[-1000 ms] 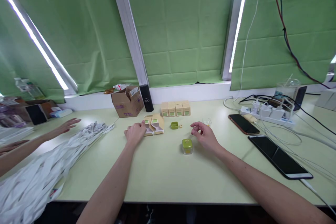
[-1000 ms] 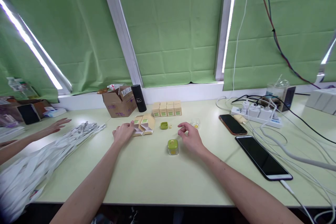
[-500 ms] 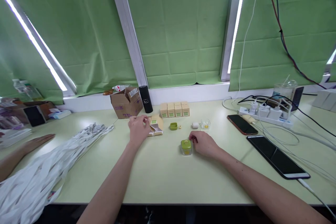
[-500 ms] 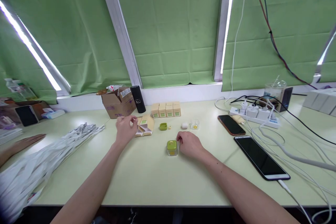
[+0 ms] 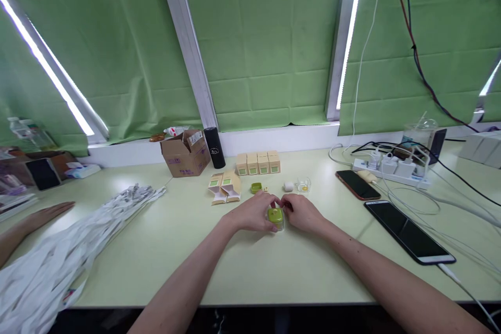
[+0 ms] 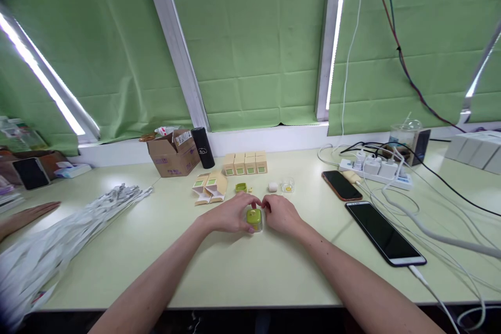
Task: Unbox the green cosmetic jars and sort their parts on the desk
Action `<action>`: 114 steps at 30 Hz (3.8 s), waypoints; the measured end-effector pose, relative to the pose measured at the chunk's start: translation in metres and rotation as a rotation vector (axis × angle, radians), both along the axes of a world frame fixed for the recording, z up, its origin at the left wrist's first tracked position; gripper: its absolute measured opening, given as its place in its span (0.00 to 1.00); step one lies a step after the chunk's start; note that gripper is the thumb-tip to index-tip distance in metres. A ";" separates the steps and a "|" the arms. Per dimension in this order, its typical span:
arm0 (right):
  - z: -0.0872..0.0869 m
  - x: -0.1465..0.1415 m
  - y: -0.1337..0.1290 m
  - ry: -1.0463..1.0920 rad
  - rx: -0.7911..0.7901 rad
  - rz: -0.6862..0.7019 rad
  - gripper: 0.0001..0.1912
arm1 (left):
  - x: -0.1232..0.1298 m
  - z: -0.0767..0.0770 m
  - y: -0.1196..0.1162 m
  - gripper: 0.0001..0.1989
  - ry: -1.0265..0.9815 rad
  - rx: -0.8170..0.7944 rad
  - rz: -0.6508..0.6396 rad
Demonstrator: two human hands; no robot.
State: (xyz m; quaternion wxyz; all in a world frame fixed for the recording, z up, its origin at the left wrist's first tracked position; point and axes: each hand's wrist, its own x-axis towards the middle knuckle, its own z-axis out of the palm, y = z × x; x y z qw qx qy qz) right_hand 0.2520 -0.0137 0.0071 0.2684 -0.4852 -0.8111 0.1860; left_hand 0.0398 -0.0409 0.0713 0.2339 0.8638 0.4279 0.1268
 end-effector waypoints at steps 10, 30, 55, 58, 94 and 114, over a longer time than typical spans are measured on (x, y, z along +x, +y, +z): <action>-0.003 0.001 0.002 0.138 -0.049 -0.008 0.15 | -0.004 -0.021 0.007 0.14 -0.425 -0.120 0.084; 0.012 -0.017 -0.017 0.894 -0.233 0.218 0.25 | 0.003 -0.039 0.018 0.37 -0.988 -0.104 0.287; 0.014 -0.012 -0.014 1.149 -0.460 0.317 0.30 | 0.008 -0.037 0.010 0.20 -1.018 -0.062 0.355; 0.012 -0.012 -0.011 1.115 -0.343 0.275 0.34 | 0.008 -0.035 0.008 0.16 -1.037 -0.069 0.335; 0.006 -0.011 -0.017 0.499 0.357 0.171 0.32 | 0.009 -0.041 0.001 0.08 -0.569 1.019 0.114; 0.020 0.023 0.016 0.729 0.107 -0.036 0.25 | -0.004 -0.040 0.025 0.21 -1.281 0.094 0.644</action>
